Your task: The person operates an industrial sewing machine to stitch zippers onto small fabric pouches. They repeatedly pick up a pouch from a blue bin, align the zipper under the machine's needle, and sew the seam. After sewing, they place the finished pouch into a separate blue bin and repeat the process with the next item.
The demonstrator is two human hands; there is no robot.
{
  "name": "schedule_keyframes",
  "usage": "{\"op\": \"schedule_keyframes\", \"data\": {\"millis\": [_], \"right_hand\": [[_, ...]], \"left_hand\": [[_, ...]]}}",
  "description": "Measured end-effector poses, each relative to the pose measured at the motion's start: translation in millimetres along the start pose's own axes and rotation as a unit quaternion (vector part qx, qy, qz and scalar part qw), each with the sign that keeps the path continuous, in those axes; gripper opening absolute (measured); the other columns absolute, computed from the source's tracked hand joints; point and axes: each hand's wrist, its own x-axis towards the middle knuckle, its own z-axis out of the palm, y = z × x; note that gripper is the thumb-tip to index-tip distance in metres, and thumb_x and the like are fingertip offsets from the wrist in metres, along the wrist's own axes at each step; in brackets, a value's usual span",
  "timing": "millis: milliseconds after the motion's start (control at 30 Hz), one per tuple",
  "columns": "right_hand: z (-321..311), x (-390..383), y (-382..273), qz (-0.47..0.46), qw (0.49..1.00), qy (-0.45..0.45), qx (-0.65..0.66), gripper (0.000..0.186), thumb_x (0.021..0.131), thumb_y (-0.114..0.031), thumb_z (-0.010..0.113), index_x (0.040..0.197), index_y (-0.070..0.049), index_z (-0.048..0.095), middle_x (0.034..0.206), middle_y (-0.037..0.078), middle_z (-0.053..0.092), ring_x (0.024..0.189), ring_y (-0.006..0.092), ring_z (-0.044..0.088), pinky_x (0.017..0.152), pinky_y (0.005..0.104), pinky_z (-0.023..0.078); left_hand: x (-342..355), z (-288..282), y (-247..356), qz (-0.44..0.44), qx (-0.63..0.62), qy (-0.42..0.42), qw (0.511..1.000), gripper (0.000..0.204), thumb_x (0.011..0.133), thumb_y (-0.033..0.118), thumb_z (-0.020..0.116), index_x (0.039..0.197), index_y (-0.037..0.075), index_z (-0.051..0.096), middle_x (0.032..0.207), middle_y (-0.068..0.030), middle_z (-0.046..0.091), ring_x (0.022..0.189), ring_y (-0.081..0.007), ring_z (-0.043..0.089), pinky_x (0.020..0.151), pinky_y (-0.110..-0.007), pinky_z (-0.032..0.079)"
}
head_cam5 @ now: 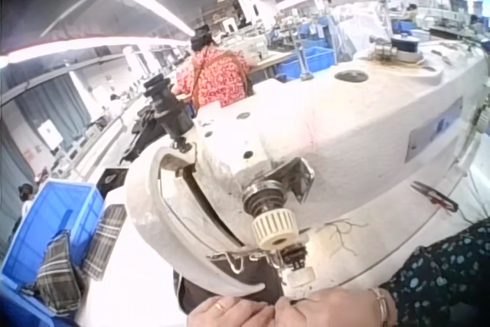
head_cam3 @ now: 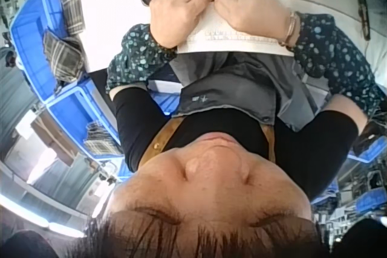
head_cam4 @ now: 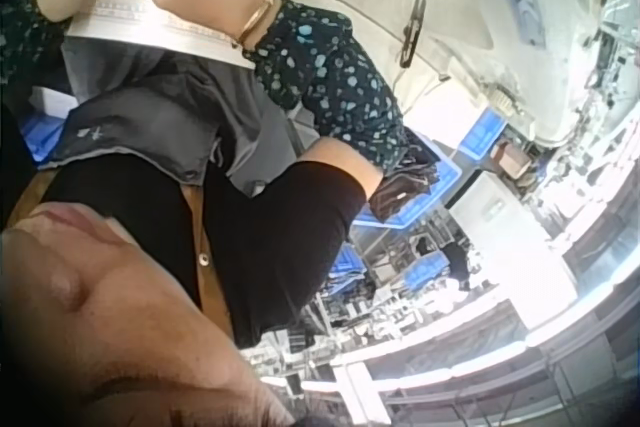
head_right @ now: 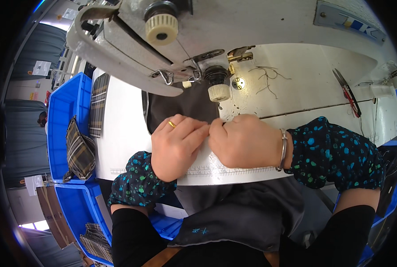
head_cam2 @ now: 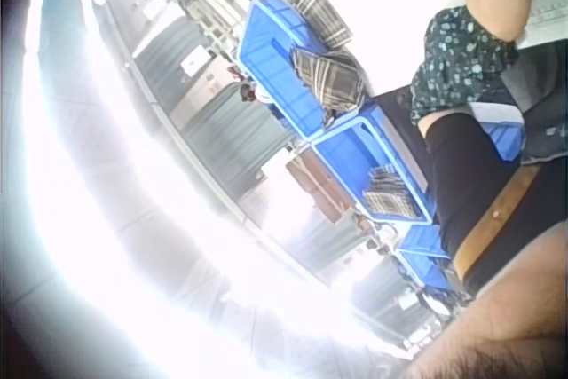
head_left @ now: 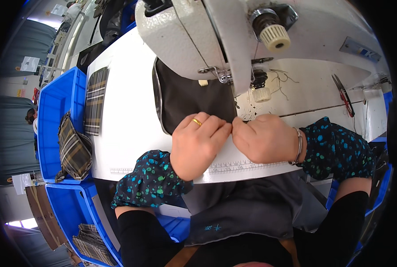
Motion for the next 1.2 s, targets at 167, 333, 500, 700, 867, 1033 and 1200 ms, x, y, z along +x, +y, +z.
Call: {"op": "schedule_keyframes", "data": {"millis": [167, 333, 500, 700, 867, 1033, 1200], "right_hand": [[10.5, 4.1, 15.6, 0.038, 0.999, 0.018, -0.005, 0.012, 0.076, -0.015, 0.070, 0.073, -0.007, 0.061, 0.070, 0.004, 0.048, 0.053, 0.0157, 0.059, 0.047, 0.0318, 0.047], [8.0, 7.2, 25.7, 0.097, 0.995, 0.015, 0.018, 0.013, 0.080, -0.019, 0.073, 0.078, -0.010, 0.064, 0.069, 0.004, 0.055, 0.053, 0.0199, 0.062, 0.048, 0.0349, 0.048], [-2.1, 4.3, 30.4, 0.180, 0.983, -0.015, 0.041, 0.021, 0.085, -0.031, 0.077, 0.083, -0.013, 0.066, 0.064, 0.004, 0.061, 0.054, 0.0233, 0.063, 0.050, 0.0384, 0.048], [-3.4, 5.5, 31.0, 0.143, 0.989, -0.024, 0.026, 0.015, 0.085, -0.025, 0.076, 0.088, -0.013, 0.069, 0.065, 0.002, 0.060, 0.056, 0.0205, 0.064, 0.050, 0.0366, 0.047], [1.8, 2.9, 28.1, 0.085, 0.996, -0.002, -0.002, 0.011, 0.081, -0.017, 0.073, 0.085, -0.009, 0.067, 0.073, 0.001, 0.059, 0.060, 0.0167, 0.065, 0.052, 0.0337, 0.050], [4.9, 4.6, 22.9, 0.040, 0.999, 0.020, -0.020, 0.010, 0.078, -0.014, 0.071, 0.081, -0.007, 0.065, 0.073, 0.002, 0.053, 0.058, 0.0151, 0.062, 0.050, 0.0325, 0.049], [8.3, 0.9, 19.9, 0.053, 0.998, 0.011, -0.023, 0.009, 0.076, -0.013, 0.071, 0.080, -0.007, 0.065, 0.072, 0.001, 0.051, 0.056, 0.0137, 0.060, 0.049, 0.0312, 0.048]], "left_hand": [[8.7, 11.0, -16.7, -0.008, 0.010, 0.024, 1.000, 0.032, 0.066, 0.001, 0.078, 0.097, 0.010, 0.077, 0.095, 0.0007, 0.073, 0.085, -0.0216, 0.067, 0.078, -0.035, 0.054], [11.9, 14.8, -23.2, -0.005, 0.009, 0.045, 0.999, 0.030, 0.069, -0.002, 0.078, 0.097, 0.010, 0.078, 0.093, 0.0006, 0.073, 0.085, -0.0217, 0.068, 0.080, -0.035, 0.054], [7.6, 18.0, -24.8, -0.008, 0.001, 0.048, 0.999, 0.026, 0.072, 0.008, 0.079, 0.098, 0.010, 0.079, 0.093, 0.0010, 0.071, 0.088, -0.0214, 0.065, 0.086, -0.037, 0.052], [9.6, 14.0, -20.9, -0.014, -0.013, 0.068, 0.998, 0.022, 0.075, 0.011, 0.082, 0.096, 0.010, 0.078, 0.092, 0.0015, 0.071, 0.087, -0.0206, 0.066, 0.087, -0.038, 0.052], [8.8, 21.0, -23.7, 0.000, 0.002, 0.083, 0.997, 0.020, 0.074, 0.012, 0.083, 0.094, 0.011, 0.078, 0.091, 0.0018, 0.071, 0.085, -0.0195, 0.066, 0.086, -0.038, 0.052], [9.7, 17.6, -21.8, 0.012, 0.026, 0.080, 0.996, 0.023, 0.071, 0.007, 0.083, 0.092, 0.011, 0.078, 0.088, 0.0024, 0.072, 0.081, -0.0184, 0.068, 0.084, -0.037, 0.053], [11.4, 17.1, -21.0, 0.007, 0.029, 0.075, 0.997, 0.027, 0.067, 0.004, 0.083, 0.092, 0.012, 0.078, 0.089, 0.0026, 0.073, 0.081, -0.0186, 0.068, 0.084, -0.037, 0.054]]}}
